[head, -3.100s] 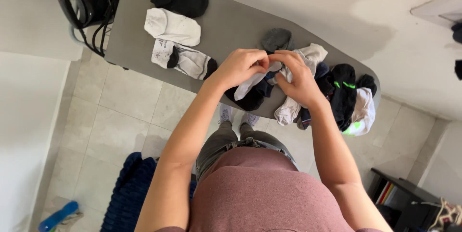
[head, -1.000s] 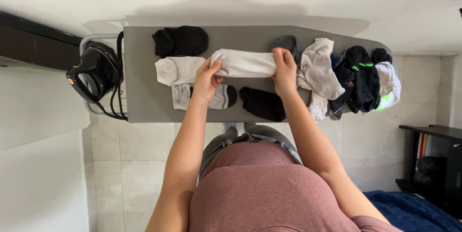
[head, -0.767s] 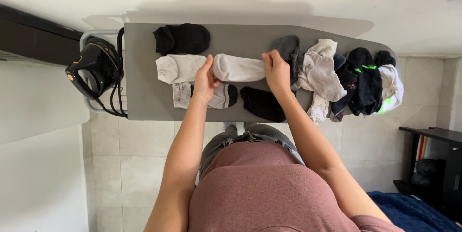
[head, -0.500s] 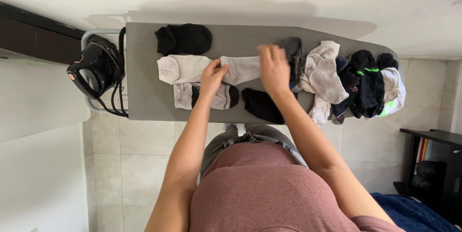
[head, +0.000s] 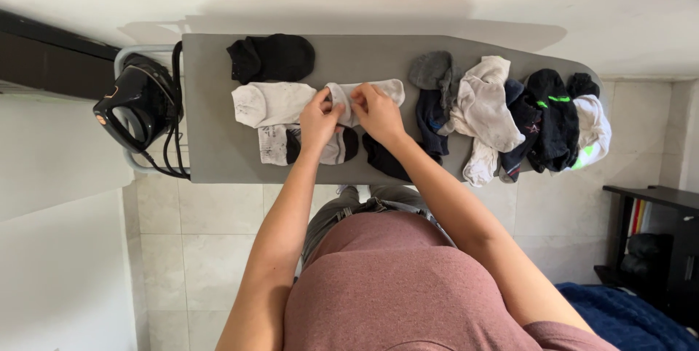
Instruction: Fold various pairs of socks on an ironing board and place them in an organizer.
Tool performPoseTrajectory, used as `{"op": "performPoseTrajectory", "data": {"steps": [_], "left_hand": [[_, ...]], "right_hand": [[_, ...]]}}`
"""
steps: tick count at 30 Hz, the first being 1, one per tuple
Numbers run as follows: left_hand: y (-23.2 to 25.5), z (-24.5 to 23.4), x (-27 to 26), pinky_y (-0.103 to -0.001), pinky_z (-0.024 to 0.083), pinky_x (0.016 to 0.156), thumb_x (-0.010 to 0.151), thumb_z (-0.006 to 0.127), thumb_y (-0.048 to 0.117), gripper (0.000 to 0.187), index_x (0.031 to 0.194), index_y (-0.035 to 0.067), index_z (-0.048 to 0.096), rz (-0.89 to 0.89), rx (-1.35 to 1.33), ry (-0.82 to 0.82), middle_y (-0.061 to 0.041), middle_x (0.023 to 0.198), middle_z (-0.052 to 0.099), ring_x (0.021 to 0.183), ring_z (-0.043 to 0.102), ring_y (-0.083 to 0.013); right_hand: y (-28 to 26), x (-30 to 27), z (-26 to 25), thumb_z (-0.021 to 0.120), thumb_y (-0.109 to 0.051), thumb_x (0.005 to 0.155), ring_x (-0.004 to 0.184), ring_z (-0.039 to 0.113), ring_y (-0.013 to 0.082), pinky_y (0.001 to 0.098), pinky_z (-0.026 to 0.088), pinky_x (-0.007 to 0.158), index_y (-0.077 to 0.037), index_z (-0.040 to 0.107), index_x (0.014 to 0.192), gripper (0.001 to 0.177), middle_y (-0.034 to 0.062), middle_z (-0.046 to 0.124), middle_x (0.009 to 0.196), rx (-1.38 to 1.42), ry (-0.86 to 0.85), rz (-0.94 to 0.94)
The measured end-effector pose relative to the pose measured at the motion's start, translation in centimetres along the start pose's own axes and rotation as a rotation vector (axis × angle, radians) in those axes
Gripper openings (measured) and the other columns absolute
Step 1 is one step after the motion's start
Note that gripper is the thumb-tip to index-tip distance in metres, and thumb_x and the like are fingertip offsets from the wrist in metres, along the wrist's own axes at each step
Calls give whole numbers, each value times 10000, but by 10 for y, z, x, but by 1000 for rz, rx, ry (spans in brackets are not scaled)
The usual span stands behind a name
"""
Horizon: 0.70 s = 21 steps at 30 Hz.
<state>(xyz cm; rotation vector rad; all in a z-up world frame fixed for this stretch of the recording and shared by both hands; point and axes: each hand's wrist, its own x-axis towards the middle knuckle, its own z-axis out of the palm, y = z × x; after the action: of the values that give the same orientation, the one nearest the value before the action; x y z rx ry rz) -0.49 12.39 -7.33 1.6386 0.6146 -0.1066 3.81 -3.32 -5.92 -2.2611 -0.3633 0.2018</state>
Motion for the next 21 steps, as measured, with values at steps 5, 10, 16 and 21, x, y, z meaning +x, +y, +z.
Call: {"op": "performPoseTrajectory", "data": {"steps": [5, 10, 16, 21], "left_hand": [[23, -8, -13, -309, 568, 609, 905, 760, 146, 347, 1201, 3, 647, 241, 203, 131, -67, 905, 759, 710, 719, -156], [61, -5, -29, -338, 534, 678, 885, 771, 109, 286, 1129, 43, 636, 559, 383, 303, -82, 867, 677, 753, 655, -231], [83, 34, -31, -310, 555, 701, 932, 722, 103, 174, 1098, 85, 670, 693, 256, -16, -52, 926, 691, 800, 692, -184], [114, 57, -52, -319, 593, 762, 934, 682, 82, 101, 1034, 95, 676, 805, 270, -325, -40, 982, 699, 885, 721, -188]], "right_hand": [[6, -18, -67, 729, -85, 905, 844, 721, 215, 346, 572, 747, -92, 677, 1118, 220, 76, 712, 997, 55, 140, -40], [45, -57, -165, 791, -156, 927, 985, 651, 307, 432, 529, 832, -120, 716, 1139, 227, 75, 711, 1077, -484, 464, 30], [54, -59, -193, 846, -160, 815, 1038, 605, 338, 419, 527, 815, -144, 725, 1135, 342, 79, 626, 1102, -655, 496, 10], [71, -39, -186, 845, -145, 830, 984, 625, 293, 406, 539, 777, -150, 749, 955, 157, 41, 624, 1064, -610, 380, -78]]}}
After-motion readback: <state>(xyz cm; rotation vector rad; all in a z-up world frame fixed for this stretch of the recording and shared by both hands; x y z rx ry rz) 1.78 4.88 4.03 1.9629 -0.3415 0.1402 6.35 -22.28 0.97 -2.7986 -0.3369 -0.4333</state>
